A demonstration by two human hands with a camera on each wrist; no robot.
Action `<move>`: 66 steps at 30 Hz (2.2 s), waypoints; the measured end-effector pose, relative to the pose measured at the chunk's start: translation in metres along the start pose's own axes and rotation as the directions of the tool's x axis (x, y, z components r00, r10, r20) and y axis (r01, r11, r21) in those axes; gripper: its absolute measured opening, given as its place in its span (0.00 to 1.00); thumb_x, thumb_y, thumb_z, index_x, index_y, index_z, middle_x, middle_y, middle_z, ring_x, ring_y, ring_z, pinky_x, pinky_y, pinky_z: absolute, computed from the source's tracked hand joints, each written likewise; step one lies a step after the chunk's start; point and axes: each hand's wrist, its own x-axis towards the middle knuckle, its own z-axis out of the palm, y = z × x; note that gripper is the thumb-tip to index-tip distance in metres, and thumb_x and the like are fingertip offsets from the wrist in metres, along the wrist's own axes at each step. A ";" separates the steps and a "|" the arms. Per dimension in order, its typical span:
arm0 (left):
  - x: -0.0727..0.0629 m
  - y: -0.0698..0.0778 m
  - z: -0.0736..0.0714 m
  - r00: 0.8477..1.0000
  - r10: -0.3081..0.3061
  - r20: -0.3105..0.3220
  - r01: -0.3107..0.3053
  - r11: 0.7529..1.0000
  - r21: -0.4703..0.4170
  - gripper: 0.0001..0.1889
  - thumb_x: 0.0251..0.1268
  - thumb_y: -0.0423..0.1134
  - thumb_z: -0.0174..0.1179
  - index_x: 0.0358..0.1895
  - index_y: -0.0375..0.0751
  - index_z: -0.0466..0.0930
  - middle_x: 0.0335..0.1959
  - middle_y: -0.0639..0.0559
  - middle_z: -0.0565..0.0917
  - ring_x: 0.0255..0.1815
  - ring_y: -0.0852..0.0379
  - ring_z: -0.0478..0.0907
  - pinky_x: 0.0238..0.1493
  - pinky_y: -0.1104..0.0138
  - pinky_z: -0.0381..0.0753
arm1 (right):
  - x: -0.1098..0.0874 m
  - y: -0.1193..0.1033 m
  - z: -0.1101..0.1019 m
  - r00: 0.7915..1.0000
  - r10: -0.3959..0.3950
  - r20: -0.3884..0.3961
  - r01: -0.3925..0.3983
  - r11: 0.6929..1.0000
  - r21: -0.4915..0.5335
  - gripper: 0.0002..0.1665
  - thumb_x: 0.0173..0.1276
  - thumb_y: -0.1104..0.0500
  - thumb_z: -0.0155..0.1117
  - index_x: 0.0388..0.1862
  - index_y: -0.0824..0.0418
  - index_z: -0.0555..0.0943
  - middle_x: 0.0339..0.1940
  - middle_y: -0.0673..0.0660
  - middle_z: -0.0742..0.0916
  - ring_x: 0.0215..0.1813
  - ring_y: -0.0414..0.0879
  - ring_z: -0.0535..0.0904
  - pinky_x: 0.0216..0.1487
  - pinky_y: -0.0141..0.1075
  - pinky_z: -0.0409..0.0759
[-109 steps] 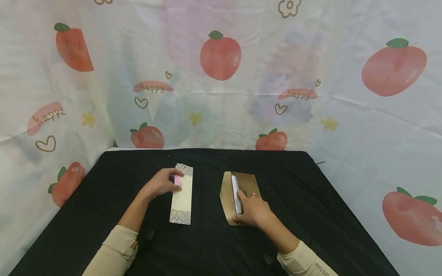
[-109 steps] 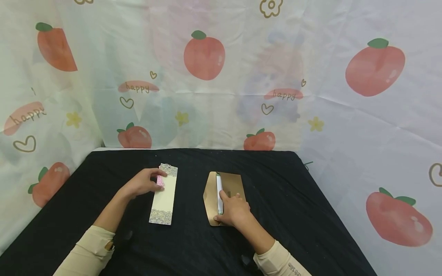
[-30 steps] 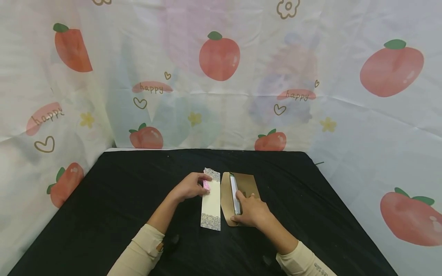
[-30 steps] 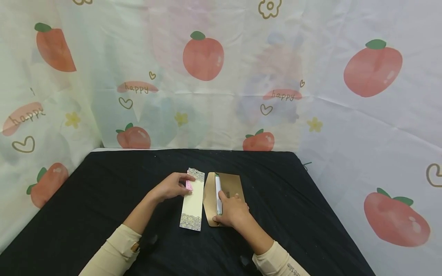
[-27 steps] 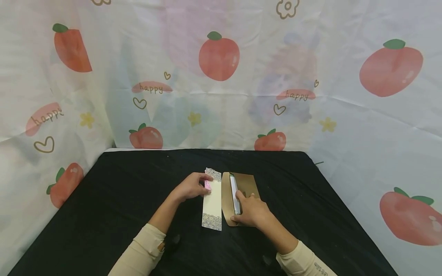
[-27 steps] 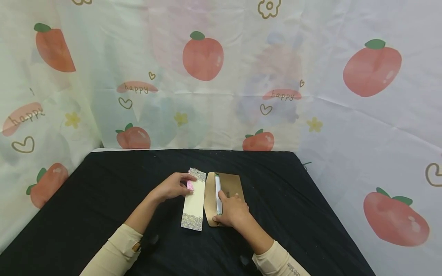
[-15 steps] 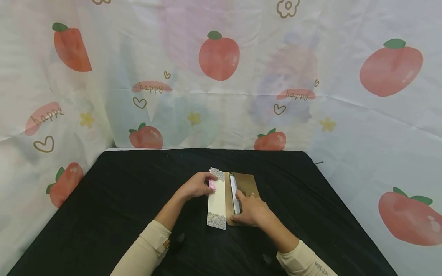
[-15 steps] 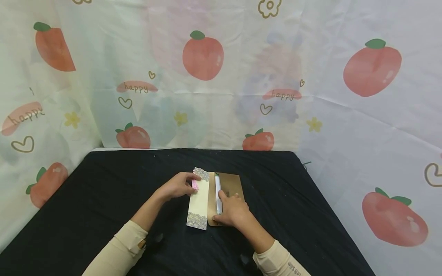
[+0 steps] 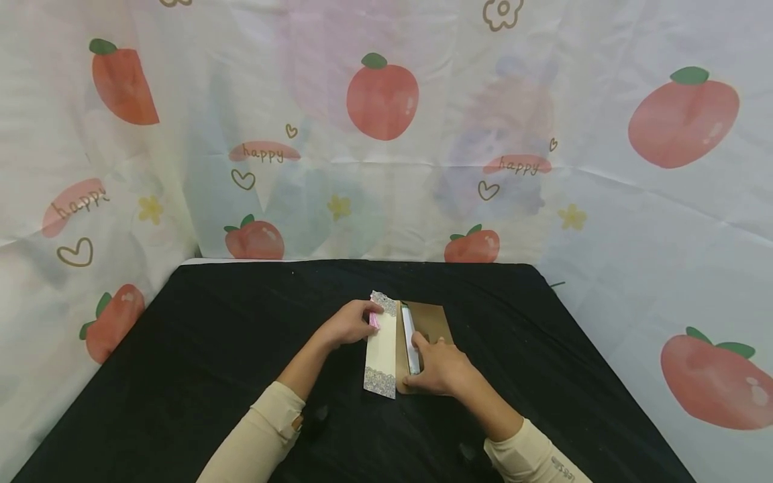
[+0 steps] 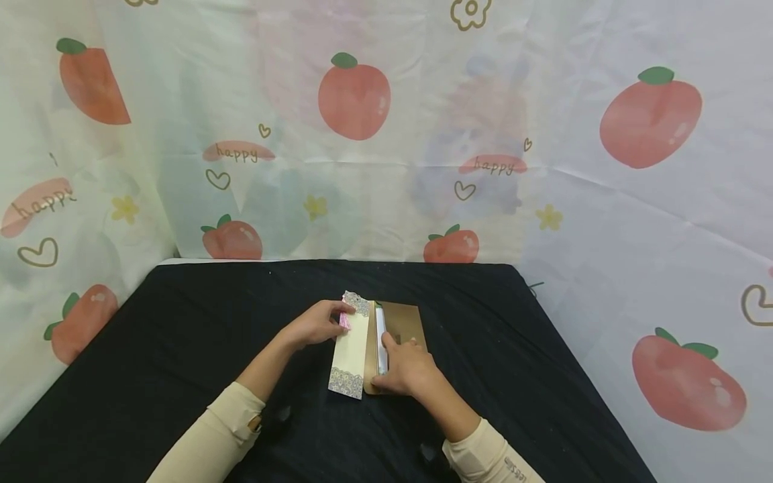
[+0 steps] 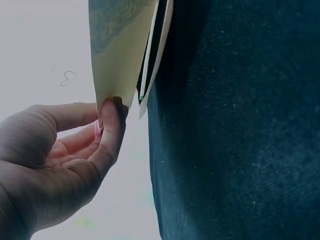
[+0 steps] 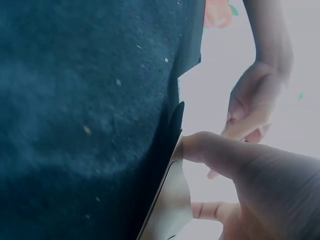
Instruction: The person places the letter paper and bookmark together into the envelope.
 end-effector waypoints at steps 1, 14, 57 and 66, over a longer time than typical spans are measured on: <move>0.001 0.000 0.000 1.000 -0.004 0.000 0.004 1.000 0.002 0.22 0.61 0.21 0.65 0.61 0.27 0.81 0.50 0.39 0.82 0.31 0.55 0.78 0.31 0.67 0.80 | 0.000 0.000 0.000 1.000 0.000 -0.002 0.000 1.000 0.001 0.47 0.54 0.38 0.80 0.67 0.55 0.71 0.44 0.67 0.84 0.46 0.64 0.82 0.39 0.57 0.81; 0.005 0.000 0.002 0.999 -0.035 0.030 0.036 0.999 -0.034 0.21 0.62 0.20 0.64 0.60 0.25 0.81 0.36 0.45 0.80 0.29 0.56 0.76 0.30 0.68 0.79 | 0.001 0.001 -0.003 1.000 0.014 0.018 -0.014 0.999 0.037 0.22 0.76 0.48 0.55 0.64 0.55 0.72 0.49 0.69 0.83 0.45 0.61 0.81 0.41 0.57 0.79; 0.014 -0.004 0.021 0.998 -0.043 -0.045 0.042 0.998 -0.036 0.22 0.59 0.23 0.69 0.59 0.29 0.83 0.51 0.38 0.82 0.41 0.50 0.78 0.35 0.66 0.81 | 0.000 0.003 -0.003 0.996 -0.081 -0.023 0.082 0.997 0.012 0.15 0.70 0.61 0.56 0.55 0.57 0.71 0.37 0.65 0.81 0.37 0.58 0.78 0.36 0.54 0.77; 0.013 -0.002 0.022 0.998 -0.059 -0.036 0.057 0.997 -0.061 0.22 0.59 0.22 0.69 0.59 0.28 0.82 0.49 0.38 0.81 0.36 0.51 0.78 0.32 0.64 0.83 | -0.001 0.003 -0.003 0.995 -0.093 -0.026 0.093 0.996 0.007 0.16 0.69 0.61 0.56 0.55 0.58 0.72 0.36 0.65 0.81 0.36 0.57 0.78 0.35 0.53 0.76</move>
